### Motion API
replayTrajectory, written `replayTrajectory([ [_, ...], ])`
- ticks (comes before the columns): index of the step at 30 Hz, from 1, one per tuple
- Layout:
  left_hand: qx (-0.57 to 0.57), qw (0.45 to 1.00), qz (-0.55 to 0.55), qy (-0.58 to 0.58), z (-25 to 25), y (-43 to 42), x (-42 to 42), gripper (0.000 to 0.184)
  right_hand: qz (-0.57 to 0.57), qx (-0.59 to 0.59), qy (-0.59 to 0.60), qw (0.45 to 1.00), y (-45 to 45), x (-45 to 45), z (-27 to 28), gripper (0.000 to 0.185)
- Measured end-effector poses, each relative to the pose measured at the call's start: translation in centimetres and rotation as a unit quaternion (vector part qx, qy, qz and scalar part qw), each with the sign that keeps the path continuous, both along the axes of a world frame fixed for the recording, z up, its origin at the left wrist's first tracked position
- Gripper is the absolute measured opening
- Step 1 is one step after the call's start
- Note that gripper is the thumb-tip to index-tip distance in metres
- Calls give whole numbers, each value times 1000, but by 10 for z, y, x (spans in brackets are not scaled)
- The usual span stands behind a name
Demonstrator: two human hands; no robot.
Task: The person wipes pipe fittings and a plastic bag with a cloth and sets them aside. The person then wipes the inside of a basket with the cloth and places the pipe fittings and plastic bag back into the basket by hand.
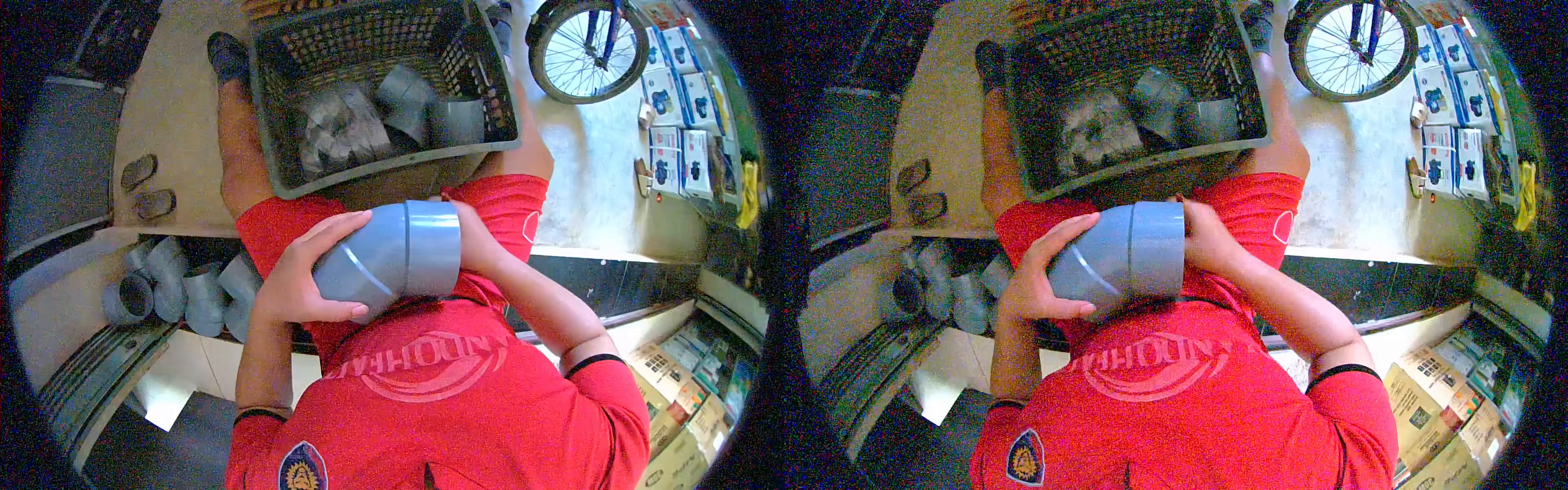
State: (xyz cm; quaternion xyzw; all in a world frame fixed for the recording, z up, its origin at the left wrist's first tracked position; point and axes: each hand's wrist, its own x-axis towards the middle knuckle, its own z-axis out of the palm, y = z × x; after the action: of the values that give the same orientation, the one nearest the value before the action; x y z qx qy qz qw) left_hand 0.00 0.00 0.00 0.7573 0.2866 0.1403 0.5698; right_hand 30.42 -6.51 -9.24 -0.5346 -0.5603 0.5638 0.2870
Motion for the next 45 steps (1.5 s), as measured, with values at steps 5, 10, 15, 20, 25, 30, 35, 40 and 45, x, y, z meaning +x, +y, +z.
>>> replayTrajectory([
  [5,-248,962,69,-89,-8,-3,8,105,-36,312,-156,936,29,2,60,34],
  [10,-536,828,105,-126,-58,-18,-11,100,77,383,-166,905,56,-2,107,42],
  [15,-619,710,128,-311,-99,-50,-22,109,197,120,-133,964,54,-2,87,38],
  [20,-447,829,178,-284,-97,-72,-11,121,-39,4,121,992,20,-15,34,19],
  [25,-497,712,362,-339,-98,-75,47,106,-75,-179,209,958,8,-47,12,19],
  [30,-545,662,335,-391,-100,-53,52,87,-121,-122,128,977,20,-50,13,23],
  [35,-452,757,338,-328,-100,-54,50,93,-196,86,-42,976,30,-39,16,34],
  [40,-386,810,353,-264,-68,-62,52,97,-167,356,-65,917,40,-14,39,34],
  [45,-466,715,384,-354,-67,-53,56,96,-97,494,-121,855,44,-8,72,32],
])
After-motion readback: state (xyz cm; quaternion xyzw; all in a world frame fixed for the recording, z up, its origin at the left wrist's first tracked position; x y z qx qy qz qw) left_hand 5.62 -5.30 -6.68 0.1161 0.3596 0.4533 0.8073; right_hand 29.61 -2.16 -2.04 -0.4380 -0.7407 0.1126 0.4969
